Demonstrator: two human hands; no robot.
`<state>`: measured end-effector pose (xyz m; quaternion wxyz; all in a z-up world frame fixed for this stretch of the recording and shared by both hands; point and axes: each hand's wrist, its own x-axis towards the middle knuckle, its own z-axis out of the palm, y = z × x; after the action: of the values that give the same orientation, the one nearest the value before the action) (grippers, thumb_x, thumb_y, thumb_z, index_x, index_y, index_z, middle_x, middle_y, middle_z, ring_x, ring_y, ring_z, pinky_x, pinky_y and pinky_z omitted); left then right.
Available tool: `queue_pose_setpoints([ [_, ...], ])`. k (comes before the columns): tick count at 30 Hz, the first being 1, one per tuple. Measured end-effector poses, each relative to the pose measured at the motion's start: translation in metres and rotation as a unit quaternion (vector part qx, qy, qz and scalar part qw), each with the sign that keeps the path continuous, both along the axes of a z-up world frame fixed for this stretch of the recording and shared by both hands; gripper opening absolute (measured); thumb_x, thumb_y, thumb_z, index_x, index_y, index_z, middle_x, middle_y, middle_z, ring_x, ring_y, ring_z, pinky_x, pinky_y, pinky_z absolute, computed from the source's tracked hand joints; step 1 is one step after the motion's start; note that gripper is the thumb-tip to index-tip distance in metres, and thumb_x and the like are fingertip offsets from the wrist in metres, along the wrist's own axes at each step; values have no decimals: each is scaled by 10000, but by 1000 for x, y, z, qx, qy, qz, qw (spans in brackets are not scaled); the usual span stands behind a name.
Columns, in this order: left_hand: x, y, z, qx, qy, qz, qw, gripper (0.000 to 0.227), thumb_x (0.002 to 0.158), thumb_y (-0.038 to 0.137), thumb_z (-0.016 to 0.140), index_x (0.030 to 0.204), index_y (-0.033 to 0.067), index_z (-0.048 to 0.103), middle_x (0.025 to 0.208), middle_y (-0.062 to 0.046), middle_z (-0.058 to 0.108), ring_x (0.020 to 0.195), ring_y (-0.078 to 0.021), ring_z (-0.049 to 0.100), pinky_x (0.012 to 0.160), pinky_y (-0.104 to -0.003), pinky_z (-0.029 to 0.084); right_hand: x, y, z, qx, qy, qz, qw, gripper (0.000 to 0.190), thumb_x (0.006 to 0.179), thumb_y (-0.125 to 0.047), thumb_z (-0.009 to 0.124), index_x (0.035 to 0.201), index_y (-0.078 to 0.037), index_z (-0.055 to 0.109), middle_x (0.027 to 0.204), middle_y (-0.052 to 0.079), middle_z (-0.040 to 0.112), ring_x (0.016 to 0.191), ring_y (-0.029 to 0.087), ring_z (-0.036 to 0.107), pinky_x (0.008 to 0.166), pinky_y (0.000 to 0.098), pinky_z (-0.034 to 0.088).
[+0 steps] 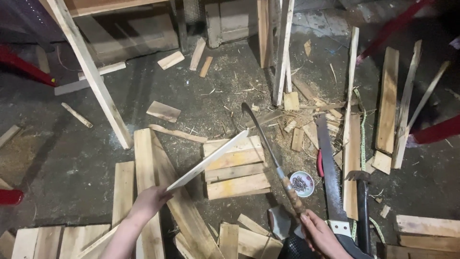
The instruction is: The person sits on the floor and uses a hammer to drive nails into wooden planks, joining them together. They then use a hand saw to cut a piece of wood and place it into a wooden frame structure.
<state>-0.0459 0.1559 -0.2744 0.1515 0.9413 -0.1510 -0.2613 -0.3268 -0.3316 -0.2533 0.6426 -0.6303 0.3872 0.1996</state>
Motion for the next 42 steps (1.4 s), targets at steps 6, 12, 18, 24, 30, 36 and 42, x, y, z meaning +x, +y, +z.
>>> queue_pose_setpoints([
  [6, 9, 9, -20, -8, -37, -51, 998, 213, 892, 362, 696, 947, 160, 733, 779, -59, 727, 709, -254, 681, 701, -372, 523, 8, 4, -4, -24, 28, 43, 998, 403, 1027, -379, 520, 1062, 3, 641, 525, 78, 531, 297, 160, 408, 278, 281, 253],
  [12, 4, -3, 16, 8, 100, 30, 994, 268, 934, 314, 682, 1183, 295, 779, 826, 6, 749, 708, -133, 679, 716, -286, 518, -6, 0, -8, 19, -20, -5, 1000, 343, 1039, -286, 502, 1145, 16, 627, 540, 107, 538, 329, 172, 423, 314, 289, 288],
  [18, 3, 6, 0, -18, 83, 23, 996, 281, 896, 296, 710, 1169, 285, 773, 851, 26, 796, 722, -133, 718, 723, -280, 537, -9, 1, -23, -2, 56, 39, 998, 448, 1027, -356, 505, 1238, 18, 633, 561, 86, 515, 341, 163, 421, 313, 290, 309],
  [24, -13, -5, 10, -63, 100, 35, 992, 425, 916, 146, 633, 1313, 294, 662, 1155, 47, 802, 1028, -155, 767, 905, -322, 581, -11, -3, -29, 59, 48, 5, 997, 348, 1041, -254, 539, 990, 73, 646, 621, 158, 594, 461, 225, 554, 400, 312, 424],
  [30, -39, -21, 20, 75, 43, 14, 996, 646, 1026, 99, 378, 1569, 446, 345, 1226, 26, 625, 832, -97, 679, 868, -276, 617, -15, 0, -18, -58, 75, 12, 995, 425, 1015, -340, 540, 1220, -15, 721, 589, 82, 547, 392, 175, 472, 366, 289, 316],
  [36, -52, 5, -47, 129, -185, -91, 970, 972, 796, 376, 689, 1634, 283, 205, 1124, -78, 537, 953, -261, 588, 871, -407, 477, -20, -7, -25, -106, 4, 41, 994, 345, 1007, -284, 564, 945, 28, 698, 613, 115, 600, 464, 203, 542, 456, 335, 435],
  [42, -51, 3, -52, 88, -289, -79, 950, 970, 678, 512, 789, 1529, 242, 409, 1033, -47, 579, 924, -231, 606, 846, -381, 484, -27, -9, -48, -167, 29, 105, 980, 345, 989, -349, 585, 990, -51, 758, 625, 24, 580, 525, 126, 495, 508, 277, 348],
])
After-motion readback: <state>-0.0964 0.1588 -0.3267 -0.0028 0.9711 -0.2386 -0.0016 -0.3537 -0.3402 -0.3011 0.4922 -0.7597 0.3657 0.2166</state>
